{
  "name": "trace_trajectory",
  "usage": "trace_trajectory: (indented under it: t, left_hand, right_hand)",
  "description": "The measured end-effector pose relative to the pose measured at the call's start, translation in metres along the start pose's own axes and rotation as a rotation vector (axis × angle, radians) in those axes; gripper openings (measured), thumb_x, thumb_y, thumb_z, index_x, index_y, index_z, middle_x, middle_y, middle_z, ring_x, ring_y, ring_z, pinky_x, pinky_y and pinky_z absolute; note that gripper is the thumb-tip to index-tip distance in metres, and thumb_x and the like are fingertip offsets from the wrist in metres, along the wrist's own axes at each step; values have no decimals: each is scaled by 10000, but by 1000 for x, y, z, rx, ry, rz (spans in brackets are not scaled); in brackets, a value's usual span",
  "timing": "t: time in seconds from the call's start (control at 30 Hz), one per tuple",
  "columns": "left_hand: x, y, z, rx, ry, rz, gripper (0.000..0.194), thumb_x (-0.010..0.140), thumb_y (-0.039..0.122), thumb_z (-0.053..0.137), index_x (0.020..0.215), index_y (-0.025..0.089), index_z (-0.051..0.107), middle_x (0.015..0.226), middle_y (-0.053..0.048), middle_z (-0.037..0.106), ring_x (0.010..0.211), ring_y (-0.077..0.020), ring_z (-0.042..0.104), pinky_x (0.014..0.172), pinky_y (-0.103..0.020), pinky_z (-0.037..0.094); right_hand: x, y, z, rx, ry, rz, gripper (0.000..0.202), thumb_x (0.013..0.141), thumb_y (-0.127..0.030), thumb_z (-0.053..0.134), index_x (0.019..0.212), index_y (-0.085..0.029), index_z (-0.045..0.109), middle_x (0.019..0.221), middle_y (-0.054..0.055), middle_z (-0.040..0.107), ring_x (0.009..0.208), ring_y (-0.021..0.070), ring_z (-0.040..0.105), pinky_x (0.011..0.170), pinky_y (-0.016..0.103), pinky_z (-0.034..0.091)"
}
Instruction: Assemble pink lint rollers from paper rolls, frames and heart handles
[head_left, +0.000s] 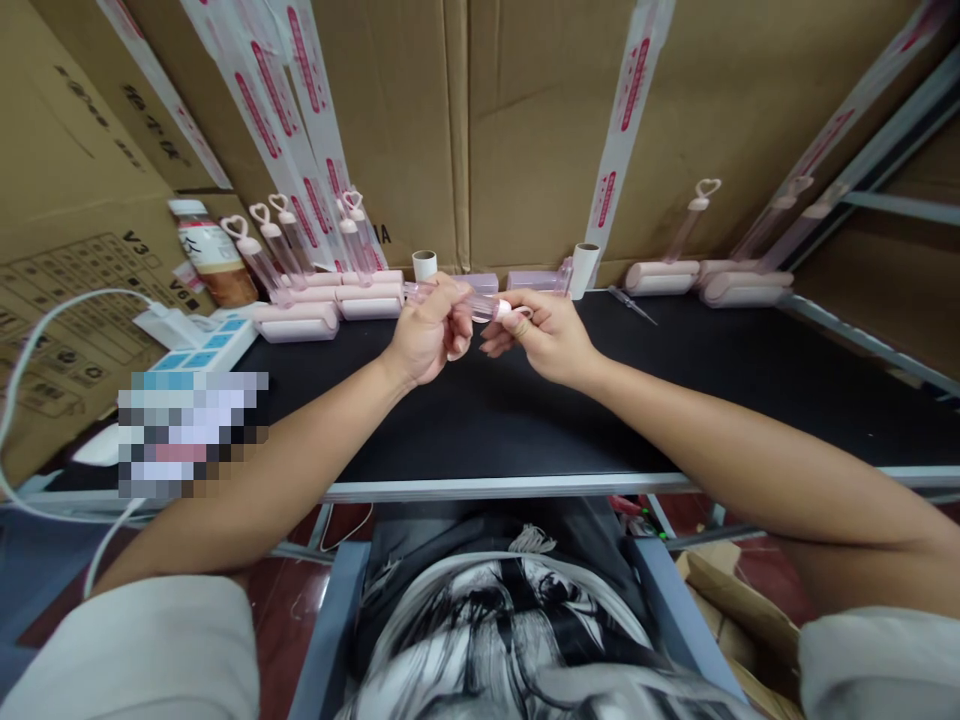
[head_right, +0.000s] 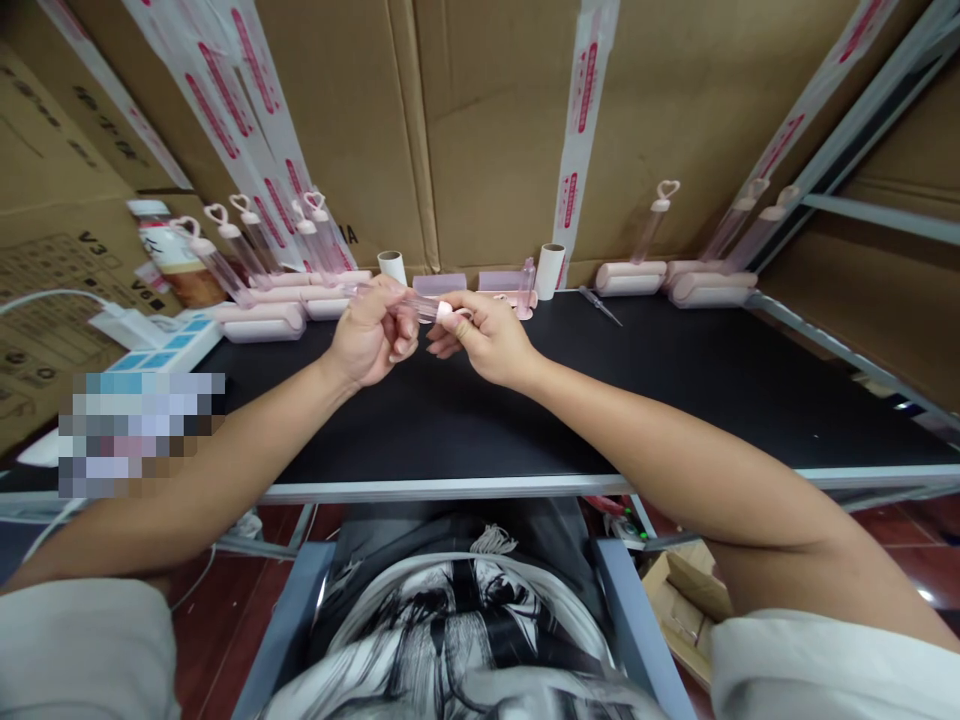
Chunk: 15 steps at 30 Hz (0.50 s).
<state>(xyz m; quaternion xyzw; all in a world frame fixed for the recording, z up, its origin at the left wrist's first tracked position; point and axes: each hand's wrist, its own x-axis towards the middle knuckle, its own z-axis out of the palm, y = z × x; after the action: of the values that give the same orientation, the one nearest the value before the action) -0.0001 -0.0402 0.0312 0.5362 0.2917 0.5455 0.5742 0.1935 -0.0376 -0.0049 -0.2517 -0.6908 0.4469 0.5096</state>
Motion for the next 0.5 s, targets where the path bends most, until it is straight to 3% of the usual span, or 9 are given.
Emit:
trace_trajectory:
  t: [0.07,0.17,0.33,0.43,0.5]
  left_hand:
    - [3,1,-4,56,-15,21,493,764,587,886,811,232,546,494,83,582,323,-84,460,324,-206,263]
    - [6,1,-6,171,-37,66,533,778,651,884,795,217,574,456,89,515,334,-86,468,323,-206,277]
    - [16,-1,-17,298,-81,70,629,807,784,822,982,210,632,641,28,683,425,-115,603,349,-213,343]
    - [30,1,-39,304,77,134,669,927,879,587,1049,222,638,709,-5,717,466,-127,631,376,-220,372]
    - [41,2,-57,335,207,175,682,954,890,516,1016,224,642,708,-18,712,476,-125,628,385,-217,376]
  right_hand:
    - [2,-2,0,-36,-83,27,673,908,-798,747,1221,-207,676,925,47,806,770,191,805,715,323,664]
    - [5,-6,-2,-224,-165,-63,635,955,-775,706,1190,-186,737,933,49,766,779,174,736,719,305,602]
    - [13,2,-19,-486,-40,-173,531,1005,-685,672,1155,-181,743,865,29,692,748,175,615,729,328,508]
    - [20,11,-37,-560,89,-148,407,999,-582,680,1125,-196,709,875,30,678,802,203,620,759,340,493]
    - [24,16,-46,-611,95,-84,300,990,-478,669,1092,-198,697,869,28,682,790,201,611,760,339,479]
